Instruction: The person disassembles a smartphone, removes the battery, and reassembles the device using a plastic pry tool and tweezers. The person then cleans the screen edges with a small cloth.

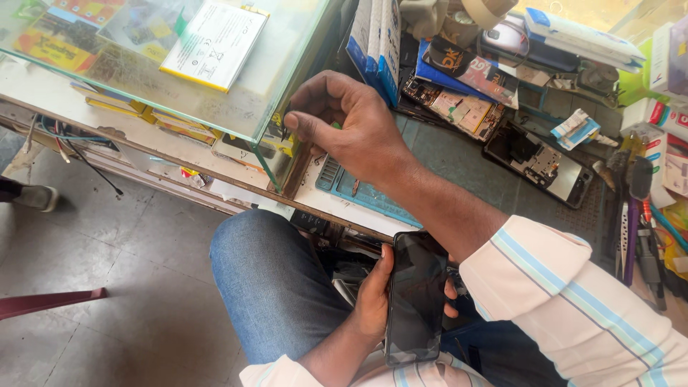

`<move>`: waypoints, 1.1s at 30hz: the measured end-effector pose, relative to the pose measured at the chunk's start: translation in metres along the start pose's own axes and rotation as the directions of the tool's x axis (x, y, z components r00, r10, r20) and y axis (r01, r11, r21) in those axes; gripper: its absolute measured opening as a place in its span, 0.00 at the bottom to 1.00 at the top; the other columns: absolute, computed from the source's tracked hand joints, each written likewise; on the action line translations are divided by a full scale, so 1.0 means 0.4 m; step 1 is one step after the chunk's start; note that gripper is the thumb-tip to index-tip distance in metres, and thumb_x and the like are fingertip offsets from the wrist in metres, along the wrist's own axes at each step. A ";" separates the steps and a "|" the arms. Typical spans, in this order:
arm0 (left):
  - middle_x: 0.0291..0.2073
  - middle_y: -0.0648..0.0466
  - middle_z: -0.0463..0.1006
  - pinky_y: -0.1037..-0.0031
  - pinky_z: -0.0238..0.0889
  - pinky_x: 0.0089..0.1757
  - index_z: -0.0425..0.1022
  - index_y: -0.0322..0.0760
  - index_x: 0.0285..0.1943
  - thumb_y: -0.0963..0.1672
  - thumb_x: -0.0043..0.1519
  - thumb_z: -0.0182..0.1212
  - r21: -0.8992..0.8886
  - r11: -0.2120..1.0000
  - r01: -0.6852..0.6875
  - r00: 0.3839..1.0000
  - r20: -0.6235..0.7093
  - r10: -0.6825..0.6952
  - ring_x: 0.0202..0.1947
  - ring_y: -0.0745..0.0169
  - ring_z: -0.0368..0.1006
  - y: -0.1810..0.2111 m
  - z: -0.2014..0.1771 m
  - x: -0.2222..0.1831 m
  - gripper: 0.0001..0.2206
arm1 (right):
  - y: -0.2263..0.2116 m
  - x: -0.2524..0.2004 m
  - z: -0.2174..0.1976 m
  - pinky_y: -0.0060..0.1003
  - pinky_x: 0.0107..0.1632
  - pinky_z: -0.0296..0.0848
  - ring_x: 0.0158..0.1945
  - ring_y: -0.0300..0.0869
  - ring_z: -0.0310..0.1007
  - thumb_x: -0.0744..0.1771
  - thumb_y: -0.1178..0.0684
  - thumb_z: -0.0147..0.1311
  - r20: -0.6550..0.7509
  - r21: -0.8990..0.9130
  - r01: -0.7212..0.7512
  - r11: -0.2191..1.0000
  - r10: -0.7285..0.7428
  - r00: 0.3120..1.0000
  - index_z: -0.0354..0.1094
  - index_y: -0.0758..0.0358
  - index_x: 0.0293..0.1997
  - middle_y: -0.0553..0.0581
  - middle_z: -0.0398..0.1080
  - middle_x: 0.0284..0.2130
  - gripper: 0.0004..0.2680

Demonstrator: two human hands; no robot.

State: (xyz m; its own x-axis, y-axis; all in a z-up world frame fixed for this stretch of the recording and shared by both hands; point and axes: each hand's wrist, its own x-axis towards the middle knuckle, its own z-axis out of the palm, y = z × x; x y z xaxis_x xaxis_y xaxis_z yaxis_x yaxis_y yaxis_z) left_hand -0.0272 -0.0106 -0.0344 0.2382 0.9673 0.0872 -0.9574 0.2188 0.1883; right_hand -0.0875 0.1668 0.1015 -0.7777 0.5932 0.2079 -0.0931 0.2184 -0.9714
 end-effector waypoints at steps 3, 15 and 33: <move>0.50 0.36 0.76 0.62 0.74 0.52 0.57 0.22 0.75 0.62 0.74 0.30 -0.013 1.000 0.001 1.000 0.010 -0.001 0.47 0.45 0.79 0.000 -0.001 0.003 0.40 | 0.005 0.012 0.001 0.25 0.36 0.79 0.35 0.28 0.76 0.67 0.53 0.62 -0.001 -0.005 -0.070 0.998 0.070 0.998 0.70 0.62 0.45 0.48 0.76 0.33 0.07; 0.48 0.37 0.77 0.63 0.74 0.49 0.58 0.23 0.72 0.62 0.69 0.32 -0.034 0.991 0.132 0.991 -0.009 -0.132 0.45 0.45 0.79 0.013 0.030 0.003 0.40 | -0.033 -0.080 -0.082 0.30 0.42 0.81 0.40 0.33 0.79 0.71 0.58 0.53 -0.025 0.162 0.015 0.987 -0.011 1.000 0.62 0.59 0.44 0.51 0.77 0.36 0.03; 0.37 0.45 0.80 0.71 0.76 0.40 0.67 0.23 0.68 0.58 0.75 0.29 0.187 0.882 0.433 0.901 -0.121 -0.417 0.33 0.57 0.79 -0.030 0.074 0.024 0.35 | -0.099 -0.615 -0.266 0.32 0.37 0.77 0.38 0.39 0.80 0.64 0.65 0.61 -0.175 -0.534 -0.138 0.834 0.050 0.983 0.77 0.64 0.44 0.54 0.75 0.36 0.07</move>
State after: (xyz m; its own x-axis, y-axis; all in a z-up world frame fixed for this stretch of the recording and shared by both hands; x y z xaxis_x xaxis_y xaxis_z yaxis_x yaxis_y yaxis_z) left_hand -0.0088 -0.0076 -0.0068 0.5940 0.7956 -0.1187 -0.7105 0.5881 0.3865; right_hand 0.1737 0.0949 0.1012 -0.6603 0.7302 0.1756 0.3613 0.5138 -0.7781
